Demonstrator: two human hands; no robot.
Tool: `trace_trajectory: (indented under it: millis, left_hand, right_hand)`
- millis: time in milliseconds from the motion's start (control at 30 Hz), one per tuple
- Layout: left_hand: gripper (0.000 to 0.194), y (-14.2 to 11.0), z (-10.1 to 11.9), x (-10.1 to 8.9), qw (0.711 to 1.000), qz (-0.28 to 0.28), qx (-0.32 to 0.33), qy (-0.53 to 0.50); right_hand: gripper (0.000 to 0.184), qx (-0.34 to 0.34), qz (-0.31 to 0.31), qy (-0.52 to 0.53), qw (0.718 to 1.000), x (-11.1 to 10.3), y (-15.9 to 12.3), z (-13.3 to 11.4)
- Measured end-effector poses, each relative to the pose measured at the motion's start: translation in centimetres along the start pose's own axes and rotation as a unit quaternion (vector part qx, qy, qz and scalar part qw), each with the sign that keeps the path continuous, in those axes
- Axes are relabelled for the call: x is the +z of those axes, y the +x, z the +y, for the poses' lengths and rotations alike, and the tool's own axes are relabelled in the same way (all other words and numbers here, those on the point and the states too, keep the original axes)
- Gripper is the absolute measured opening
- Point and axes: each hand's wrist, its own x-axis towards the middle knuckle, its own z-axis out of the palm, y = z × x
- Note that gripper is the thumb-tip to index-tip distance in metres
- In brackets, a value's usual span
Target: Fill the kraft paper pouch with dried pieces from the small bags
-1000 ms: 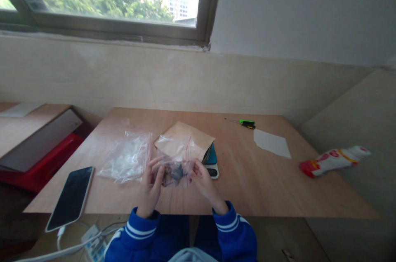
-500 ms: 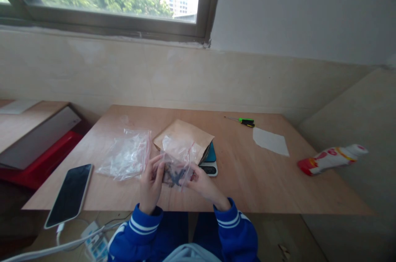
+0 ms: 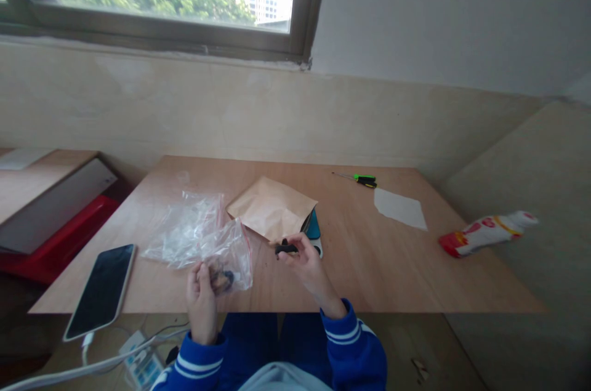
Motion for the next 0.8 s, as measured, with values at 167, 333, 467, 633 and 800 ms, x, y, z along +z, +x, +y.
trace_trajectory:
  millis: [167,333,467,633,800]
  left_hand:
    - [0.056,-0.3,-3.3,-1.2,0.986,-0.037,0.044,0.159]
    - [0.070,-1.2,-1.6,0.5,0.903,0.036,0.246,0.351]
    - [0.044,-2.3,1.9,3.9,0.858,-0.062,0.368,0.353]
    - [0.068,-3.0,3.3,10.2,0.786,-0.180,0.427,0.411]
    - [0.034,-1.9,3.4,13.1,0.736,-0.232,0.425,0.473]
  right_hand:
    - [0.037,0.019,0.075,0.027,0.997,-2.4,-0.1,-1.2]
    - [0.039,0.004,0.152,0.015,0.988,-5.0,-0.5,-2.2]
    - [0.037,-0.020,0.185,0.017,0.982,-6.2,-0.6,-2.2]
    - [0.048,-0.040,0.221,0.024,0.974,-6.3,-0.2,-1.8]
    - [0.048,-0.049,0.188,-0.038,0.980,-6.3,0.5,-2.2]
